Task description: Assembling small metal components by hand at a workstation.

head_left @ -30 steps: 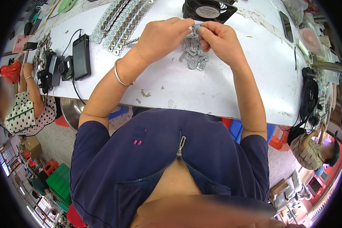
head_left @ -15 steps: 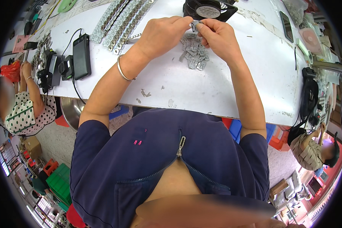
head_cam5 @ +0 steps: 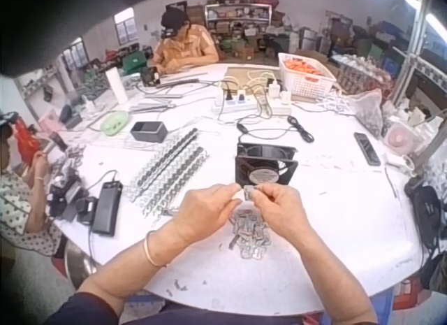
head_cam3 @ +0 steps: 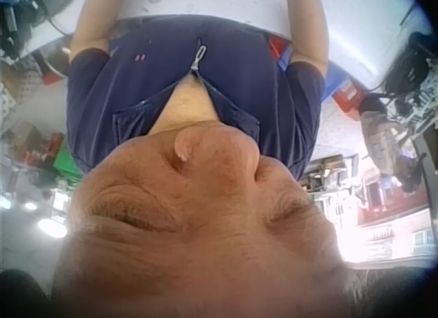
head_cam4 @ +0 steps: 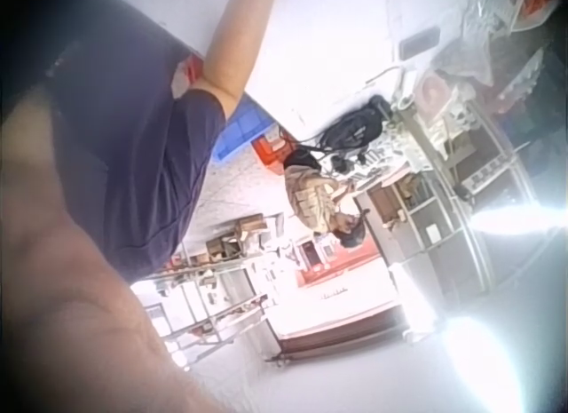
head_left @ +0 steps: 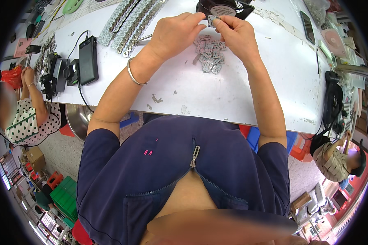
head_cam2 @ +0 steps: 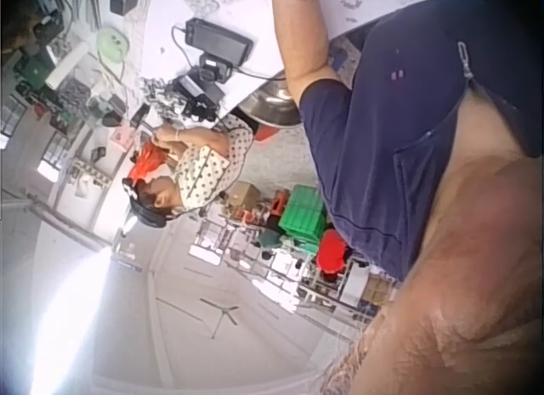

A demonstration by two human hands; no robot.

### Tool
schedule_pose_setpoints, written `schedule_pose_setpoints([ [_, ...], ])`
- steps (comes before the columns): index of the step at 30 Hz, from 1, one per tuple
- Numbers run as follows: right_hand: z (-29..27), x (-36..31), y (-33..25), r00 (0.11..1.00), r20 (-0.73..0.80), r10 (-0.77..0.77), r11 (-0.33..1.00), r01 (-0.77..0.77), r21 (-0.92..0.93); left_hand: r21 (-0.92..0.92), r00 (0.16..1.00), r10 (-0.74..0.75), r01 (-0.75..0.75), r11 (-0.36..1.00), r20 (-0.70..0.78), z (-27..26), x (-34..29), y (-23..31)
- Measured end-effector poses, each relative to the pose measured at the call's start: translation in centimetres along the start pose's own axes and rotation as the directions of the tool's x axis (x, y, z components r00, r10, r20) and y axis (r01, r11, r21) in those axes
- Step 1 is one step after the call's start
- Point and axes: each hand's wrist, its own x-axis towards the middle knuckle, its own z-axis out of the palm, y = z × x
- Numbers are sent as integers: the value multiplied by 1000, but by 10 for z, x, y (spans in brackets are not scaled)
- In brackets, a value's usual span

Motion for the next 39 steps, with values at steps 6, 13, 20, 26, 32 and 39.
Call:
schedule_pose_setpoints([
  [6, 2, -4, -6, 997, 67, 48, 982, -60, 180, -17, 998, 15, -16, 1000, -67, -1, -6, 7],
  [13, -4, -23, 1, 987, 68, 145, 927, -159, 340, -70, 1000, -5, 7, 998, 29, -8, -6, 30],
  [20, -17, -62, 22, 1000, -29, -10, 1000, 11, 25, -61, 891, -8, 40, 997, 454, -6, -9, 43],
  [26, -22, -58, 14, 994, 61, -93, 994, 90, 59, -280, 887, -68, 216, 935, 457, -11, 3, 41],
  [32, -21, -47, 9, 973, 228, -33, 999, 23, 50, -304, 716, -124, 438, 846, 687, -20, 23, 41],
  [39, -27, -46, 12, 980, 184, -76, 997, 75, 12, -237, 564, -109, 503, 831, 819, -14, 43, 51],
])
